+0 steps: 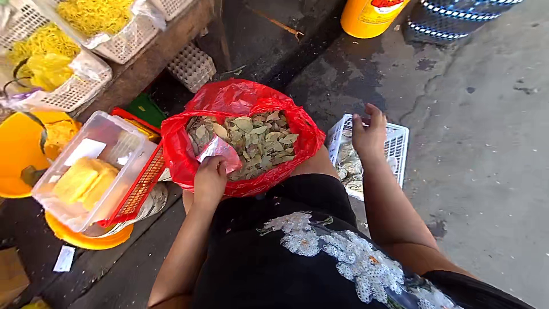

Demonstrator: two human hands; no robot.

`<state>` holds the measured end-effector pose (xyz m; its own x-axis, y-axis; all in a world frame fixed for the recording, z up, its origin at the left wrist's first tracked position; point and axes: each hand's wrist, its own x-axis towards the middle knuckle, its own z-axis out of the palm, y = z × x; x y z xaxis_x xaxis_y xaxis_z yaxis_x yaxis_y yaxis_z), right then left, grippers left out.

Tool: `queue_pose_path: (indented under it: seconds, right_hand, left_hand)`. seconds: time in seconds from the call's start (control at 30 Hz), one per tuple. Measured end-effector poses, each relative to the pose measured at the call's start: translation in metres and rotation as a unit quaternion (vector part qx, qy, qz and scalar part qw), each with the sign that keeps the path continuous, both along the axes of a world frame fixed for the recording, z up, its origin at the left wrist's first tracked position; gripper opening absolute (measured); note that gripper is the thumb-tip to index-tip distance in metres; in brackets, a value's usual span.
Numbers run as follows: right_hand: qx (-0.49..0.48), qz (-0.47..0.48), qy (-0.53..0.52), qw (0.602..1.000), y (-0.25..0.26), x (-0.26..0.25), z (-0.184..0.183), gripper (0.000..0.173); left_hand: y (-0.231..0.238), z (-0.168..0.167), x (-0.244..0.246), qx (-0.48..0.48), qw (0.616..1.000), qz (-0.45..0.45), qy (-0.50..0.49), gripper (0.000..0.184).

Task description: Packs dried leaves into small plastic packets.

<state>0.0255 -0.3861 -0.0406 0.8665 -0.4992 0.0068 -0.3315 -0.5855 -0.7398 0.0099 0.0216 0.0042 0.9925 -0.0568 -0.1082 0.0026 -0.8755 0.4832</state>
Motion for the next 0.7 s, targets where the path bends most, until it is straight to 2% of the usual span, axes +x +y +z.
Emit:
queue_pose_path:
  seconds: [0.07,0.1,0.13,0.2,0.23,0.3,0.37,0.5,0.6,0.63,0.7]
  right_hand:
    - [-0.038,0.127,-0.152,0.979,0.059,-0.001,0.024,0.038]
    - [-0.041,0.210,-0.219,0.952,0.090,-0.006,0.031,0.031]
    - [-0.030,0.304,-0.243,0.921,0.123,-0.012,0.037,0.025]
    - [-0.034,0.479,-0.166,0.862,0.175,-0.019,0.040,0.026]
    - [-0.054,0.528,-0.115,0.840,0.192,-0.016,0.036,0.025]
    - [-0.075,0.562,-0.037,0.823,0.214,-0.008,0.023,0.024]
    - [-0.086,0.556,0.013,0.827,0.223,0.001,0.018,0.027]
    - [-0.056,0.533,0.136,0.833,0.234,0.005,0.016,0.044]
    - [-0.076,0.548,0.174,0.814,0.234,0.003,-0.003,0.046]
    - [-0.086,0.551,0.179,0.811,0.232,0.003,-0.009,0.044]
    - [-0.125,0.563,0.147,0.804,0.230,0.003,-0.016,0.029]
  left_hand:
    - [0.002,-0.002,-0.001,-0.023,0.999,0.004,-0.030,0.023]
    - [0.003,-0.003,-0.003,-0.029,0.999,0.003,-0.037,0.023]
    - [0.004,-0.004,-0.006,-0.035,0.998,0.000,-0.046,0.024]
    - [-0.001,-0.004,-0.010,-0.047,0.996,-0.013,-0.073,0.023]
    - [-0.007,-0.003,-0.012,-0.053,0.994,-0.020,-0.091,0.022]
    - [-0.016,-0.002,-0.016,-0.065,0.991,-0.036,-0.109,0.020]
    - [-0.023,0.002,-0.021,-0.071,0.991,-0.060,-0.096,0.021]
    - [-0.028,0.004,-0.029,-0.070,0.990,-0.097,-0.070,0.022]
    - [-0.028,0.000,-0.026,-0.069,0.990,-0.111,-0.044,0.021]
    - [-0.028,-0.001,-0.024,-0.065,0.991,-0.113,-0.029,0.022]
    - [-0.026,-0.001,-0.022,-0.057,0.992,-0.111,-0.004,0.023]
